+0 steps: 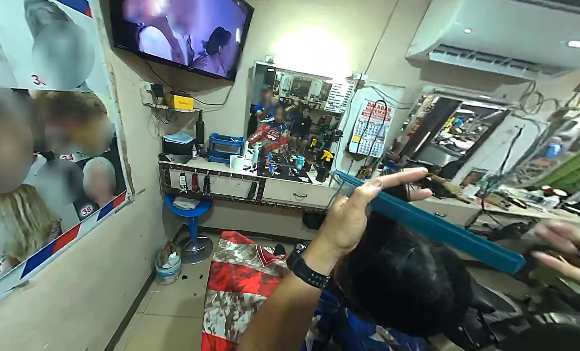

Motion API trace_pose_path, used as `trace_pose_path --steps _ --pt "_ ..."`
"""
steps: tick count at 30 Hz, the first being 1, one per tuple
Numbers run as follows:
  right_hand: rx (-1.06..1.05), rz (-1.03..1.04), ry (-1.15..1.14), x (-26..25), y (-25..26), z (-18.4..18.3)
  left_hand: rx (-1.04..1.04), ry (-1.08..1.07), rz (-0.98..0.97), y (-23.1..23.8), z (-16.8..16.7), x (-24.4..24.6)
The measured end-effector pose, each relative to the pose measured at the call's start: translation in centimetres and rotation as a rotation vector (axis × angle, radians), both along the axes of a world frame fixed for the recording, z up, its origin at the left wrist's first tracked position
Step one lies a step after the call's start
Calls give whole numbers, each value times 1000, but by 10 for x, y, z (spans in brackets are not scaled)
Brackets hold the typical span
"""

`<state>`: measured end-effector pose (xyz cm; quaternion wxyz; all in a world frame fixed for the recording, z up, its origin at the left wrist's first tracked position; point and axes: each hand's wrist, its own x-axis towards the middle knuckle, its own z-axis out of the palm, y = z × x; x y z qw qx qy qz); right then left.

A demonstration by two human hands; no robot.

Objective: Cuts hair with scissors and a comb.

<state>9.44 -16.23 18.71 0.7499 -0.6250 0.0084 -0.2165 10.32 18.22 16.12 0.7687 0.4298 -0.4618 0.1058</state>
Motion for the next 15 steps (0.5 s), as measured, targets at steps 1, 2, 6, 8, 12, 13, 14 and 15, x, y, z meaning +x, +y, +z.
trace_pose_path --steps 1,2,6,8,12,13,14,15 --pt "-244 276 -15 -1 -8 11 30 -25 -1 1 0 0" --pt "-450 387 -57 -1 3 23 56 -35 7 1 0 -2" --pt "-1144 336 -225 -29 86 47 44 51 93 -2 -7 -19" --pt "-1415 275 -306 -40 116 53 -3 71 101 -4 -7 -23" --pt "-1392 274 -471 -36 119 76 -89 116 86 -5 -6 -26" --pt "-1377 206 -472 -31 115 86 -85 102 76 -4 -7 -27" --pt "-1398 121 -461 -21 113 94 -77 83 74 -3 -9 -28" --pt "-1452 66 -431 -8 112 98 -72 69 79 -4 -11 -30"
